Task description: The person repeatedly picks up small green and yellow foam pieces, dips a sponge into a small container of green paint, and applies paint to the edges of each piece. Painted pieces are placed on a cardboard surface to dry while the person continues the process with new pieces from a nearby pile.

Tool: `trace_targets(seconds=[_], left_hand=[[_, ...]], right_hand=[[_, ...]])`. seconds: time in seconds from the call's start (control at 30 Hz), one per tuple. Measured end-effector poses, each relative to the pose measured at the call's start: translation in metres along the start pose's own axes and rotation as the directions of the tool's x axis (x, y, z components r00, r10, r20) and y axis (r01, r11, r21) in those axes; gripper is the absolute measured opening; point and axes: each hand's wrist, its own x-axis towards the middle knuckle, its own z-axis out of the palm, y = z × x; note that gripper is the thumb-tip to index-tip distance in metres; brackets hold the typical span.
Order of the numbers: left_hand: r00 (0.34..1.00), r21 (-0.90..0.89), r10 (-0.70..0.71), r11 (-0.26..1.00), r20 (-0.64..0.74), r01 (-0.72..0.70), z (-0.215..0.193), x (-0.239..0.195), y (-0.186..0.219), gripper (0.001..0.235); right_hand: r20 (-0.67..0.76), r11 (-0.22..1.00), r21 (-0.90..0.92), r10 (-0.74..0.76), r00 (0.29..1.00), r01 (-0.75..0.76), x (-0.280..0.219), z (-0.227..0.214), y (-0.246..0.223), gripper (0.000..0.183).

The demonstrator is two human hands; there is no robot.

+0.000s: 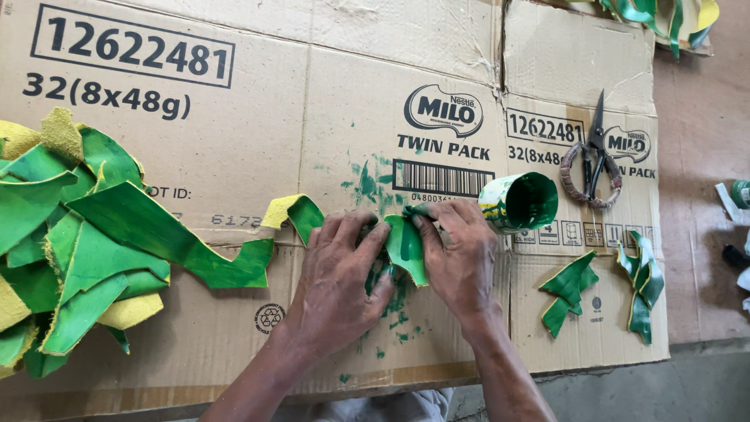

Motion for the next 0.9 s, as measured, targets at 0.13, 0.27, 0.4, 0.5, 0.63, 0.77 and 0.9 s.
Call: trace_targets(seconds=[0.13, 0.27, 0.4, 0.5, 0.63, 0.77, 0.9], left_hand=[[1.000, -0.026, -0.015, 1.000, 0.014, 0.015, 0.001, -0.002, 0.000, 0.062], [1.000, 0.003, -0.030, 1.000, 0.002, 0.030, 0.004, -0.003, -0.002, 0.056], [0.998, -0.034, -0.067, 0.997, 0.015, 0.068, 0.006, -0.001, -0.003, 0.058], [0.992, -0.032, -0.123, 0.992, 0.013, 0.124, 0.007, 0.001, -0.002, 0.061], [0.985, -0.068, -0.174, 0.982, 0.008, 0.174, 0.007, 0.002, 0.000, 0.065], [0.985, -0.067, -0.165, 0.985, -0.046, 0.162, 0.008, 0.000, 0.000, 0.066], [0.987, -0.078, -0.156, 0.985, -0.046, 0.152, 0.008, 0.001, -0.003, 0.065]], right_hand=[[0.062, 1.000, -0.011, -0.010, 0.998, 0.011, -0.006, -0.005, 0.005, 0.016], [0.171, 0.998, -0.020, 0.063, 0.983, -0.060, -0.041, -0.014, -0.001, 0.017], [0.146, 0.999, 0.043, -0.006, 0.989, 0.000, -0.062, -0.018, -0.006, 0.019], [0.093, 0.999, -0.034, -0.012, 0.996, 0.016, -0.042, -0.004, 0.004, 0.015], [0.002, 0.998, -0.056, -0.016, 1.000, 0.016, -0.003, 0.011, 0.016, 0.013], [0.012, 0.994, -0.110, 0.021, 1.000, -0.020, -0.007, 0.010, 0.017, 0.013], [-0.117, 0.995, -0.083, 0.040, 0.992, -0.050, -0.031, 0.004, 0.022, 0.014]])
